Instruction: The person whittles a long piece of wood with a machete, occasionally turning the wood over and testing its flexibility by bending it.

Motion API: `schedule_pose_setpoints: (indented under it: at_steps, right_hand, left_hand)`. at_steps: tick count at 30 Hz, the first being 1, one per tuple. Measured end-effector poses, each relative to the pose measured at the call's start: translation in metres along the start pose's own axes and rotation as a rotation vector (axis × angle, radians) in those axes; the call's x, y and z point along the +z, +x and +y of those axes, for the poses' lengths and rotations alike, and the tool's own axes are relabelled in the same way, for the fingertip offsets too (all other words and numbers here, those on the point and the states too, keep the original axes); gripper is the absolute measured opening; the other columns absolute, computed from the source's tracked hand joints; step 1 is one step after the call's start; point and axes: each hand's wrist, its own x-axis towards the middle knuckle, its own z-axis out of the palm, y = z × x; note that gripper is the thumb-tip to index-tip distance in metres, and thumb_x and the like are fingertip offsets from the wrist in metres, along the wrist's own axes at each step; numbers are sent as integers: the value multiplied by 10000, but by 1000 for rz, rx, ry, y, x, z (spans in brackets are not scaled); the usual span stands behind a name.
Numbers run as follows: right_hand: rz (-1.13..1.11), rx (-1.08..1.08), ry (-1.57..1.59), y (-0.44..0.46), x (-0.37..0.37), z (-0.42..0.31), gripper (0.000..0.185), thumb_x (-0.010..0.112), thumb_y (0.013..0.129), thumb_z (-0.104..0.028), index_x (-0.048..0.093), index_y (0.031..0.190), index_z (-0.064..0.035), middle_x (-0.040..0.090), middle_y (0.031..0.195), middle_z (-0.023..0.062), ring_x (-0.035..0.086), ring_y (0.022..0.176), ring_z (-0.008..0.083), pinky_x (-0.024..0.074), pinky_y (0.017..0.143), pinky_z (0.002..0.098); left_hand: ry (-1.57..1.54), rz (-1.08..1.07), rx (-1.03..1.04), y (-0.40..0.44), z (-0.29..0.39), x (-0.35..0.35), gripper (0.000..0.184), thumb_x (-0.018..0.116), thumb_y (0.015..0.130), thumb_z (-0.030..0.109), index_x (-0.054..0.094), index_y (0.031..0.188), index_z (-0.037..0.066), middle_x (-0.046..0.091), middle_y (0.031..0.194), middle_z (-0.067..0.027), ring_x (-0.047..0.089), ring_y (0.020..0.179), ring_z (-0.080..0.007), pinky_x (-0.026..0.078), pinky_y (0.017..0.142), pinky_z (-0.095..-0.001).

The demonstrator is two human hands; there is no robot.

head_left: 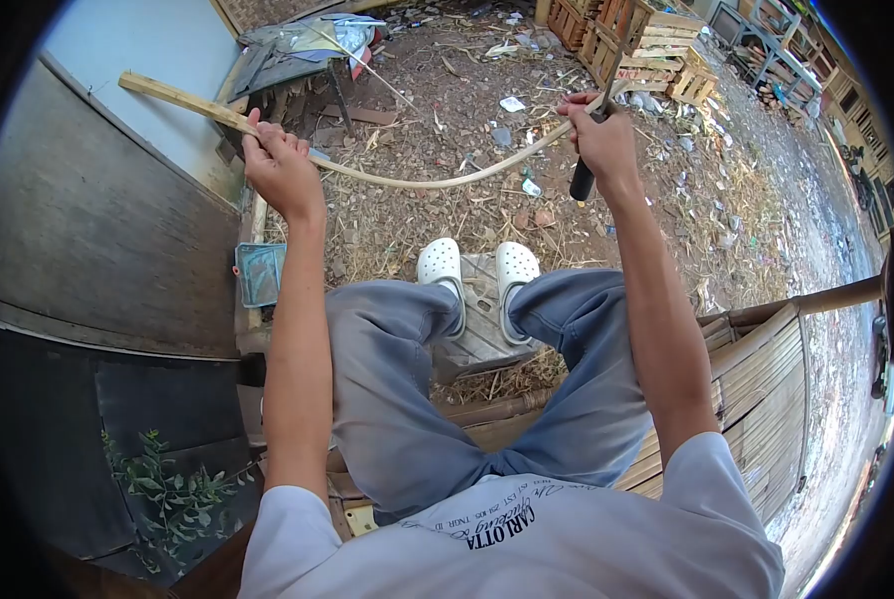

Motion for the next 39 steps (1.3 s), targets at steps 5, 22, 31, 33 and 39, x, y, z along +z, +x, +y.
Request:
schedule_pose_setpoints:
  at_steps: [5, 22, 31, 33, 39]
  right_hand:
    - [14, -32, -83, 9, -1, 14, 210, 535, 851, -136, 633, 950, 21, 718, 869, 119, 661, 741, 184, 502, 676, 309]
    - [54, 127, 385, 6, -24, -5, 139, 606, 871, -66, 624, 974, 25, 679, 845, 88, 481, 547, 66, 412, 482, 209]
    - [170, 291, 623, -5, -46, -6, 154, 669, 862, -131, 619, 962, -25, 556, 705, 49, 512, 571, 110, 441, 476, 256]
    - [177, 241, 684, -12, -69, -11, 158, 674, 859, -114, 617, 973, -20, 524, 699, 28, 496, 563, 97, 419, 462, 248]
    - [198, 122, 583, -85, -150, -20, 259, 683, 860, -139, 609, 1062, 4, 506, 673, -11, 468, 553, 63, 387, 480, 224]
  left_hand:
    - [6, -88, 38, -5, 1, 6, 308, 396, 1013, 146, 453, 1259, -29, 410, 747, 12, 324, 555, -48, 320, 491, -236]
    - [-221, 145, -91, 13, -1, -16, 281, 402, 1015, 155, 447, 1209, -43, 424, 749, -13, 427, 613, -96, 500, 625, -287]
    - [-307, 63, -516, 18, 16, -42, 296, 428, 994, 127, 452, 1231, -50, 545, 1212, -170, 535, 1168, -288, 421, 1062, -447]
    - [-331, -150, -577, 7, 22, -69, 363, 493, 974, 131, 432, 1284, -47, 513, 1286, -161, 496, 1219, -233, 399, 1087, -342]
    - [13, -362, -615, -72, 85, -134, 347, 601, 923, 118, 520, 1220, -42, 616, 1075, -98, 631, 911, -172, 536, 755, -228]
